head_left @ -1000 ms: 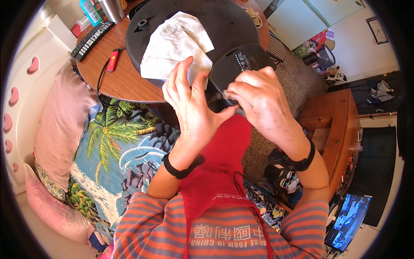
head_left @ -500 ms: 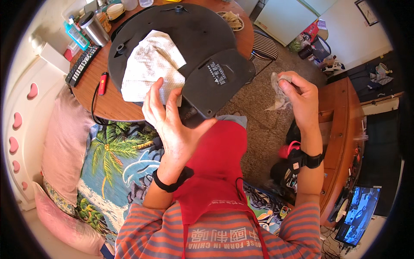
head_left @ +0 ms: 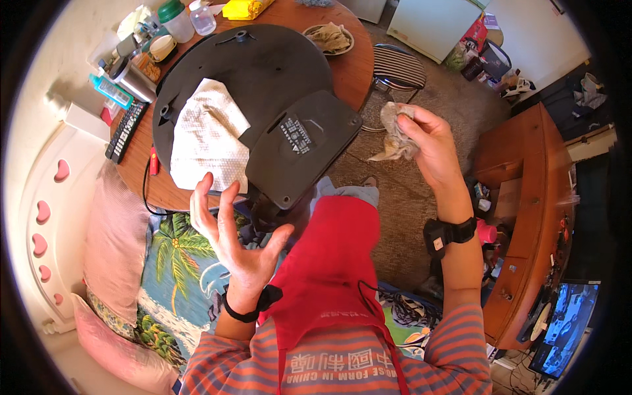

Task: The person wipes the underside of a black plastic base with a cloth, uses a lighter to melt a plastic tab, and then secures a small electronic component to the base with tape.

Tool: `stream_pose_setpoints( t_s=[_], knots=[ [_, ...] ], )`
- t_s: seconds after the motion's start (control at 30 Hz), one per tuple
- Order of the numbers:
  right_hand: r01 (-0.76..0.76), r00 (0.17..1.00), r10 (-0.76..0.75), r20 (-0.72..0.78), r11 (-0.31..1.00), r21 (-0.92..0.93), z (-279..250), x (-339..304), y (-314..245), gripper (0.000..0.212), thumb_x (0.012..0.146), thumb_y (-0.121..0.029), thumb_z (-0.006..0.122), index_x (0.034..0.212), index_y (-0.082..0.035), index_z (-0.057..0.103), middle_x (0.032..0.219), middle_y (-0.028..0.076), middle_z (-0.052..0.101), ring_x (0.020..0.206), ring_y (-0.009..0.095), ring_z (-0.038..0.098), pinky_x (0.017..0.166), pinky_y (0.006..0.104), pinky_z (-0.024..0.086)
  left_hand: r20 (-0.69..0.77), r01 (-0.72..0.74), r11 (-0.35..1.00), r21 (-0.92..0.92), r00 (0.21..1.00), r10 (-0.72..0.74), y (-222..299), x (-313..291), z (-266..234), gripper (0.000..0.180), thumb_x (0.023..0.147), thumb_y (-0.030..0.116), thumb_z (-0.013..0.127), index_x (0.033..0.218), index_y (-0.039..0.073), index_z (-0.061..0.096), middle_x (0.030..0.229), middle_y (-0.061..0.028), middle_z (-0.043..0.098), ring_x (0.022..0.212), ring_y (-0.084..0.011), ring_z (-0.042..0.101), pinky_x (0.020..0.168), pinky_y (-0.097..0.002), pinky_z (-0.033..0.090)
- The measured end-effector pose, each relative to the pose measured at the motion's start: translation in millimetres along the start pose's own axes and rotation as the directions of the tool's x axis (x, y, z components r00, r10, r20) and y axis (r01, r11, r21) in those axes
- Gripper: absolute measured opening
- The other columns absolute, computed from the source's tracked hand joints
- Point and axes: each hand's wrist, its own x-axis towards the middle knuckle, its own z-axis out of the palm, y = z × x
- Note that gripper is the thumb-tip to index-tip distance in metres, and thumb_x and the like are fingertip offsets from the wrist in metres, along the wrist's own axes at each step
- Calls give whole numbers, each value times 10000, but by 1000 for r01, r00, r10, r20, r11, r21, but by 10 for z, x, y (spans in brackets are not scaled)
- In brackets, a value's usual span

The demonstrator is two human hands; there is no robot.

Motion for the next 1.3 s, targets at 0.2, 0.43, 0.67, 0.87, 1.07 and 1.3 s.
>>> stream_pose_setpoints(
  t_s=[0.2,0.43,0.67,0.87,1.07,1.3],
  knots=[
    [213,976,-197,88,944,-254,275,372,98,199,1010,-57,704,1177,35,762,1027,34,768,895,74,672,816,254,546,65,17,999,51,998,-20,-14,108,92,1074,752,598,885,1549,16,462,1623,-196,435,1503,-417,358,1229,-550,275],
    [346,921,-229,315,853,-390,516,403,-109,128,1007,-31,676,1073,60,738,989,83,705,921,162,695,843,282,549,174,94,995,41,980,-100,25,114,136,1078,797,462,896,1604,-18,365,1562,-211,488,1464,-389,427,1226,-506,318],
    [562,818,-338,466,645,-518,405,373,-282,77,939,-12,677,967,33,732,879,172,647,768,335,683,681,411,541,102,111,994,-15,989,-109,29,80,166,1046,700,198,921,1570,-36,389,1493,-217,535,1422,-405,418,1201,-532,329],
    [528,817,-269,511,704,-474,396,349,-282,95,1012,-5,650,1057,36,723,1012,75,671,720,107,686,620,246,550,115,85,996,-6,990,-84,39,107,168,1013,695,166,900,1556,-39,407,1482,-218,538,1416,-410,419,1201,-530,328],
    [506,850,-320,419,715,-482,492,49,-202,54,949,-12,710,968,32,735,934,142,676,742,282,713,663,349,579,90,73,997,-8,993,-72,-5,61,195,994,701,181,895,1548,-36,422,1477,-219,544,1408,-410,421,1187,-530,326],
    [343,927,-365,-86,918,-200,387,-153,314,90,935,26,721,1016,8,754,965,47,725,841,118,676,742,283,537,83,52,999,0,995,-51,-19,102,172,999,787,335,910,1565,-42,410,1501,-214,524,1412,-406,438,1189,-519,339]
  ],
)
